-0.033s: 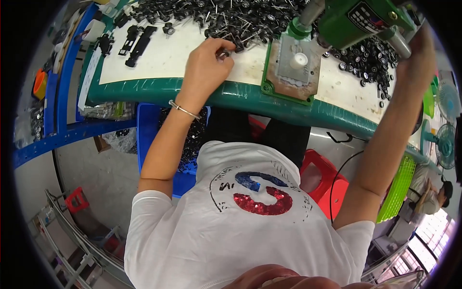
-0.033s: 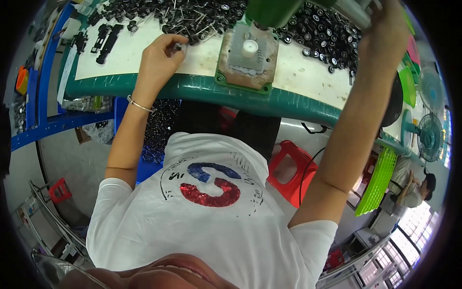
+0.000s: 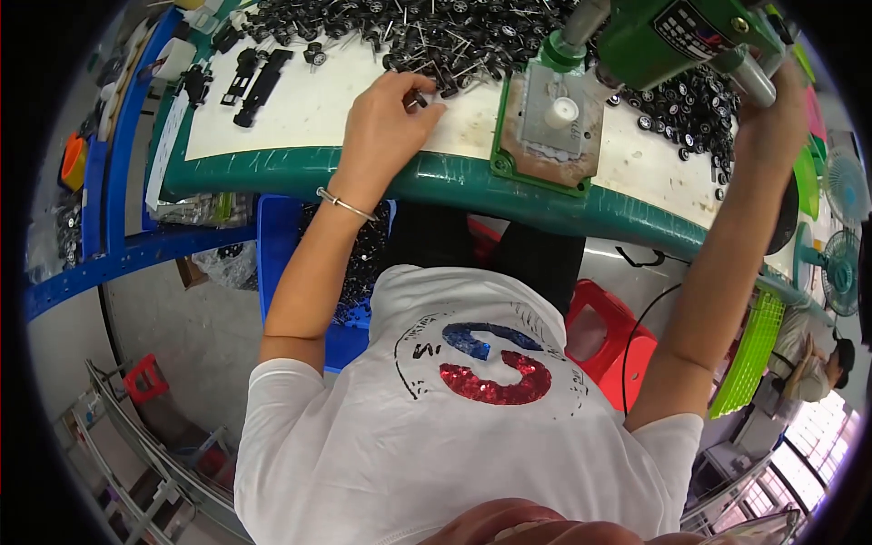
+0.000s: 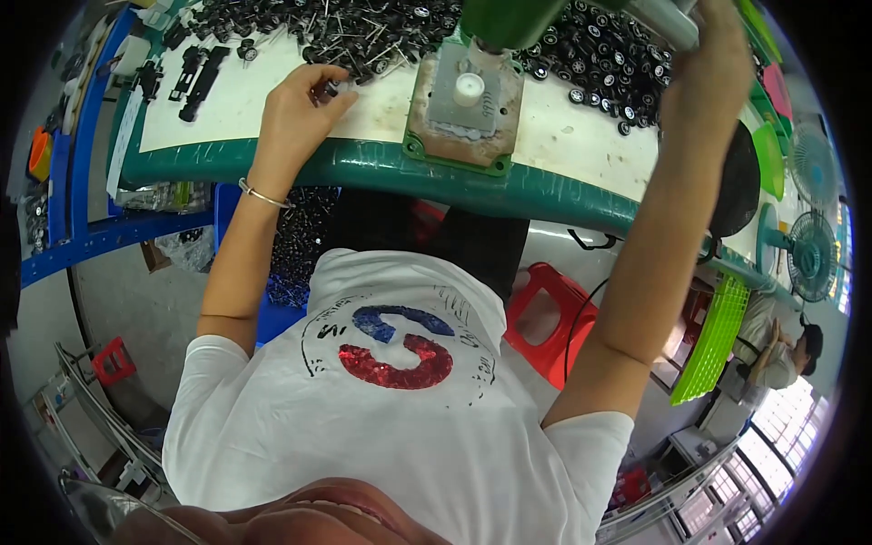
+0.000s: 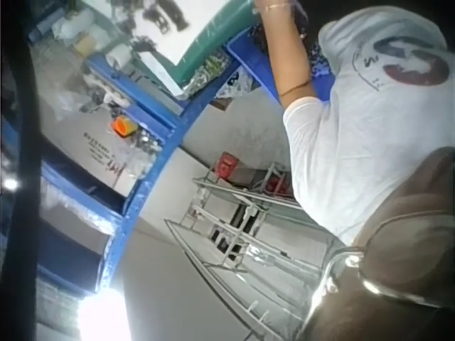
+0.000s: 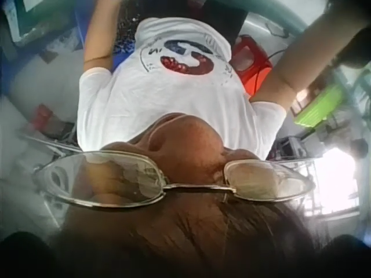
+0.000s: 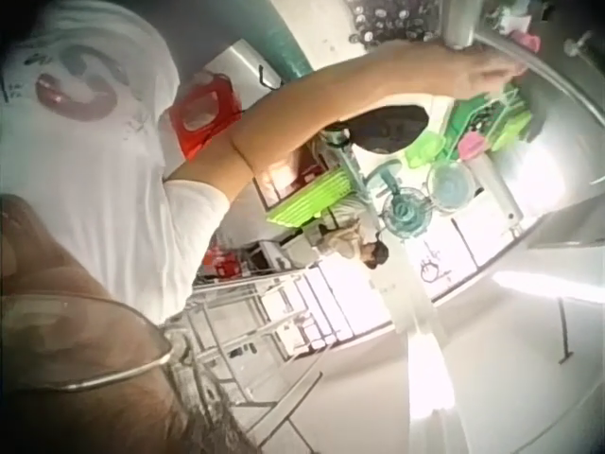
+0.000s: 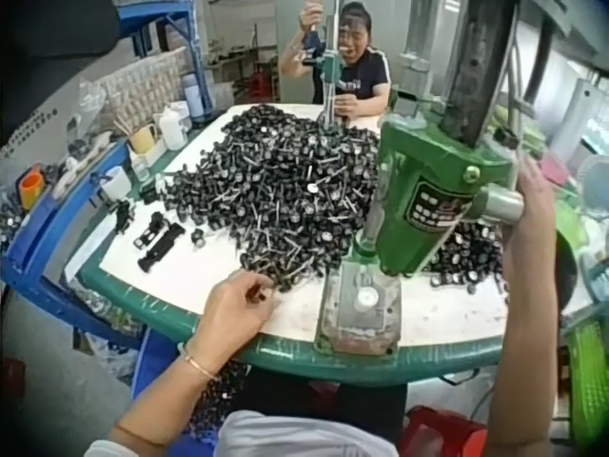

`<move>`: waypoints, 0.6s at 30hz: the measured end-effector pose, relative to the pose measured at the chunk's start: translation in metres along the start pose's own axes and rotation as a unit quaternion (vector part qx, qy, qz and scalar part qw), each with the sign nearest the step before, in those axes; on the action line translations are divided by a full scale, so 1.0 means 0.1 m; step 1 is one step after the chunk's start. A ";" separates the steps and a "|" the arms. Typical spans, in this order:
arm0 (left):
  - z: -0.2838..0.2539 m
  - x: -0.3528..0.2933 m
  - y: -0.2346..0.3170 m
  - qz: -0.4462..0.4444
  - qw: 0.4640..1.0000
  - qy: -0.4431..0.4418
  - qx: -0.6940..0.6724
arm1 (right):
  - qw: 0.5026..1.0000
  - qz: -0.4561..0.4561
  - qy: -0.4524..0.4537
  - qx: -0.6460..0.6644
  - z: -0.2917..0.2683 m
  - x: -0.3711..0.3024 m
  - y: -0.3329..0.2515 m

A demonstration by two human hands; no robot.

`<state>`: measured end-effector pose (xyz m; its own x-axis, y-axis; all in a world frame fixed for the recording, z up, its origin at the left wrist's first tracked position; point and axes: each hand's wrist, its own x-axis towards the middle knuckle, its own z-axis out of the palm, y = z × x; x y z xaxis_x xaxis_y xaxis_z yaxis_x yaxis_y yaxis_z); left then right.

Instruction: The person assembles toy car wheels and axles by placing them into a fixture and pressing them together using a manual press.

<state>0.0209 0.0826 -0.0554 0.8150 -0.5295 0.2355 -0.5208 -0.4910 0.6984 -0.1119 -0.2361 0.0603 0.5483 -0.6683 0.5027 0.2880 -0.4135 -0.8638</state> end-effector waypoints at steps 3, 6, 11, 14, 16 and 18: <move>0.12 0.08 -0.01 0.027 0.997 -0.007 0.076 | 0.988 0.095 0.017 -0.119 -0.06 -0.44 0.32; 0.14 0.07 -0.03 0.006 0.989 0.016 0.148 | 0.983 0.083 -0.089 -0.141 0.03 -0.77 0.72; 0.21 0.10 0.09 0.004 0.987 0.020 0.157 | 0.899 0.015 -0.183 -0.398 0.16 -1.02 0.87; 0.21 0.08 -0.01 0.051 0.996 0.066 0.029 | 0.883 -0.037 -0.168 -0.436 0.24 -1.02 0.95; 0.18 0.08 -0.05 -0.070 0.982 0.054 -0.166 | 0.888 -0.068 -0.144 -0.431 0.29 -1.00 0.97; 0.16 0.09 0.04 -0.083 0.968 0.052 -0.231 | 0.877 -0.115 -0.150 -0.442 0.29 -0.97 1.02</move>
<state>0.0223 0.0648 -0.0611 0.9114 -0.3858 0.1434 -0.2301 -0.1886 0.9547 -0.1130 -0.1959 -0.0774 0.7761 -0.3662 0.5133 -0.2296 -0.9223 -0.3108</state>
